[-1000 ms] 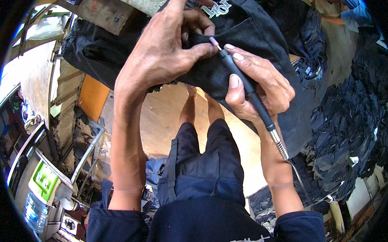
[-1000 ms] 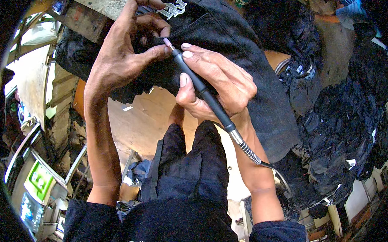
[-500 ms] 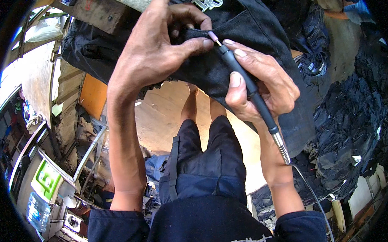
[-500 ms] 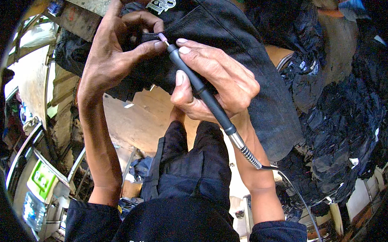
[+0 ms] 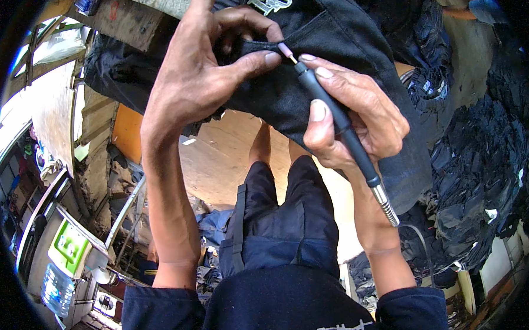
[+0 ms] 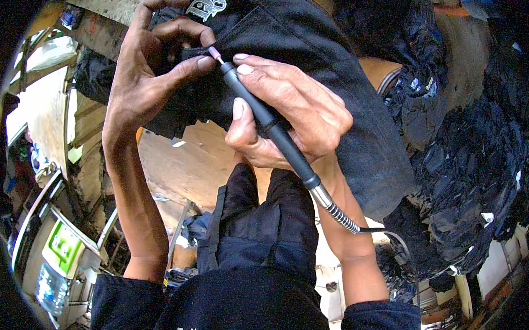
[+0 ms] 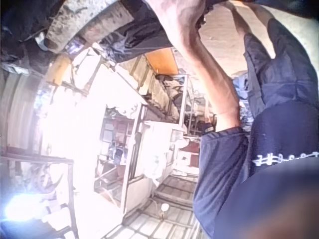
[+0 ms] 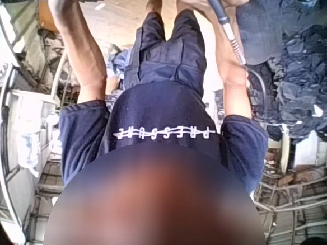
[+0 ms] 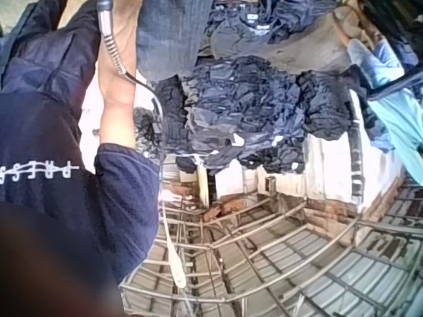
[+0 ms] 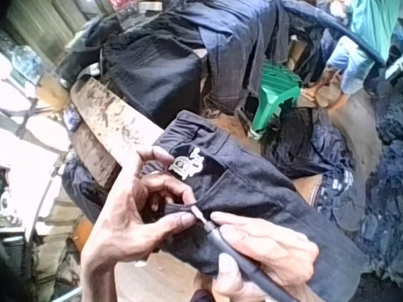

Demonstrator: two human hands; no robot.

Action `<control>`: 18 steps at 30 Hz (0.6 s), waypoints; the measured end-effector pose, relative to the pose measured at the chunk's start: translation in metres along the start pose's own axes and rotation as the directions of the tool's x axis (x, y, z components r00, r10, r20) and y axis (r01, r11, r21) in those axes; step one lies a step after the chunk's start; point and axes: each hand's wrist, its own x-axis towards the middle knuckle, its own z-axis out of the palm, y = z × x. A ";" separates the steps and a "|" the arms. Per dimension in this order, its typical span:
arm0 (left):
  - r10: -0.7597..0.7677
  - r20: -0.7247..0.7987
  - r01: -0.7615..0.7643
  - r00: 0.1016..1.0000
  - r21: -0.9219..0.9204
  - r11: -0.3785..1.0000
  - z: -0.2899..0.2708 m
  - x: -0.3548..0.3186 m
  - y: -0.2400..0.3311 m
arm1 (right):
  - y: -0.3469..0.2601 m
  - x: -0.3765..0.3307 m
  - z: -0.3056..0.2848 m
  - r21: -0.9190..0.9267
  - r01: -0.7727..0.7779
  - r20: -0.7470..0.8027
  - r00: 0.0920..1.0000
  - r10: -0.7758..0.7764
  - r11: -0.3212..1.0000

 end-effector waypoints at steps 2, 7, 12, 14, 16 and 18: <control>0.014 0.006 -0.015 1.000 0.043 0.999 -0.002 -0.001 -0.002 | 0.001 -0.001 0.000 0.002 -0.002 -0.003 1.000 0.002 1.000; 0.029 0.010 -0.030 1.000 0.045 0.999 -0.002 0.001 0.001 | 0.001 -0.001 0.000 0.019 -0.031 -0.029 0.999 0.031 0.999; 0.004 0.002 -0.004 1.000 -0.006 1.000 0.000 0.001 0.002 | 0.001 -0.001 -0.001 0.006 -0.028 -0.022 0.999 0.028 1.000; 0.021 -0.002 -0.022 1.000 -0.035 0.999 0.000 0.001 0.001 | 0.001 -0.002 -0.001 0.007 -0.037 -0.028 0.999 0.037 0.999; -0.015 0.003 0.015 1.000 -0.044 0.999 -0.001 0.001 0.001 | 0.001 -0.002 -0.002 0.012 -0.048 -0.036 0.998 0.048 0.999; -0.023 0.005 0.023 1.000 -0.039 0.999 -0.001 0.001 0.001 | 0.001 -0.002 -0.002 0.011 -0.060 -0.035 0.998 0.060 0.998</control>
